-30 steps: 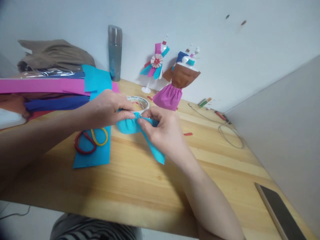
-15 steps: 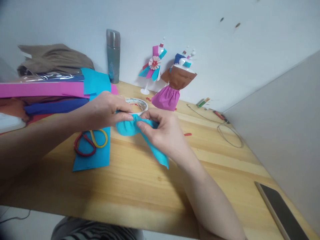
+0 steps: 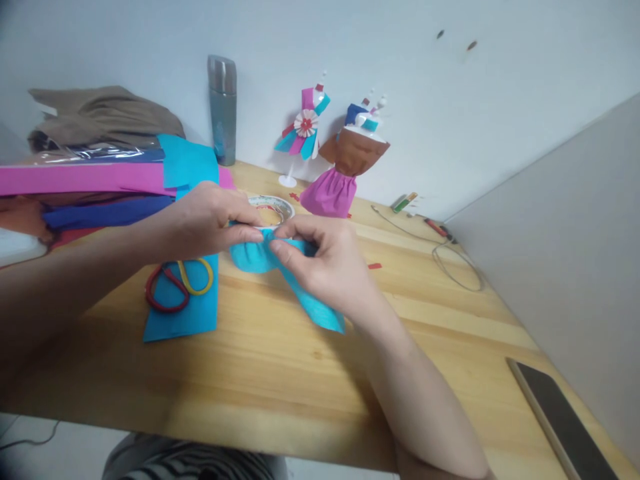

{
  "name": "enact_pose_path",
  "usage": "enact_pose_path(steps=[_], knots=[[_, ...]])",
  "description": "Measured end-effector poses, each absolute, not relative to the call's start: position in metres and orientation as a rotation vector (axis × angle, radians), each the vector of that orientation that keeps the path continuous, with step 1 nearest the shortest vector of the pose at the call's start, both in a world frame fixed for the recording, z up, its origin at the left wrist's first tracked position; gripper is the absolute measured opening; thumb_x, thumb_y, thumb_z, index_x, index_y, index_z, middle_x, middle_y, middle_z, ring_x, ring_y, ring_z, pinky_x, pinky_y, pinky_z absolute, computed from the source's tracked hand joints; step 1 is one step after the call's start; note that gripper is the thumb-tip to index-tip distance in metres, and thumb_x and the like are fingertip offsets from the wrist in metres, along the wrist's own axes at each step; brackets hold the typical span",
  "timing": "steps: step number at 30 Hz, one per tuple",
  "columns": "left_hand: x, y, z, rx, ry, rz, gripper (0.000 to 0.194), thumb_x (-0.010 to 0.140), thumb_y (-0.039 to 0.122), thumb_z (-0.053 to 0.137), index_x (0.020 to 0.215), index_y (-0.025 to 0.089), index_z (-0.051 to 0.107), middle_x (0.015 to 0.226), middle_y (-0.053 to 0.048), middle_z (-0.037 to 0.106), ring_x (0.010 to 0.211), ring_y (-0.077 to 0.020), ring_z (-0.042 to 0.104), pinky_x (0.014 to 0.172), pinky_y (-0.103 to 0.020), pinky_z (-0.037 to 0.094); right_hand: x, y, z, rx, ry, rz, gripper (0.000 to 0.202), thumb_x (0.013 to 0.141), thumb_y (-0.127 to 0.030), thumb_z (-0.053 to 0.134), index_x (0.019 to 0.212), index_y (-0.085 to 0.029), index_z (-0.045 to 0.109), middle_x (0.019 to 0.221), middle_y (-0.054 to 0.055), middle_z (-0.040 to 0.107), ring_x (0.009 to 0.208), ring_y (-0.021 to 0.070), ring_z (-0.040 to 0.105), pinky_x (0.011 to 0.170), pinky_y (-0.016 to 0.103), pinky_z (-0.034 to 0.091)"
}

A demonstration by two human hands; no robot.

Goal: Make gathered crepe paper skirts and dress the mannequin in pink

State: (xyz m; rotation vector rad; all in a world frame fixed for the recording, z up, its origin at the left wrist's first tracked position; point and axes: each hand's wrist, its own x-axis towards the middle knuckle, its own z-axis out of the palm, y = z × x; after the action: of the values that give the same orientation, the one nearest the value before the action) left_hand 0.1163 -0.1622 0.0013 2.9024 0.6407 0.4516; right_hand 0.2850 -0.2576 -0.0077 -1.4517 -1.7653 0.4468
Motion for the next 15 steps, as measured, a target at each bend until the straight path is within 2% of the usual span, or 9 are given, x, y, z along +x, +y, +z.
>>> enact_pose_path(steps=[15], knots=[[0.1156,-0.1577,-0.0047,2.935,0.524,0.576,0.021,0.087,0.023,0.056,0.071,0.017,0.068,0.067,0.0,0.062,0.065,-0.0135,0.054,0.058,-0.024,0.032,0.2822,-0.2553,-0.0107,-1.546,-1.718,0.284,0.021,0.076,-0.03,0.068,0.061,-0.023,0.055,0.061,0.001,0.061,0.057,0.0159,0.054,0.05,0.029,0.037]])
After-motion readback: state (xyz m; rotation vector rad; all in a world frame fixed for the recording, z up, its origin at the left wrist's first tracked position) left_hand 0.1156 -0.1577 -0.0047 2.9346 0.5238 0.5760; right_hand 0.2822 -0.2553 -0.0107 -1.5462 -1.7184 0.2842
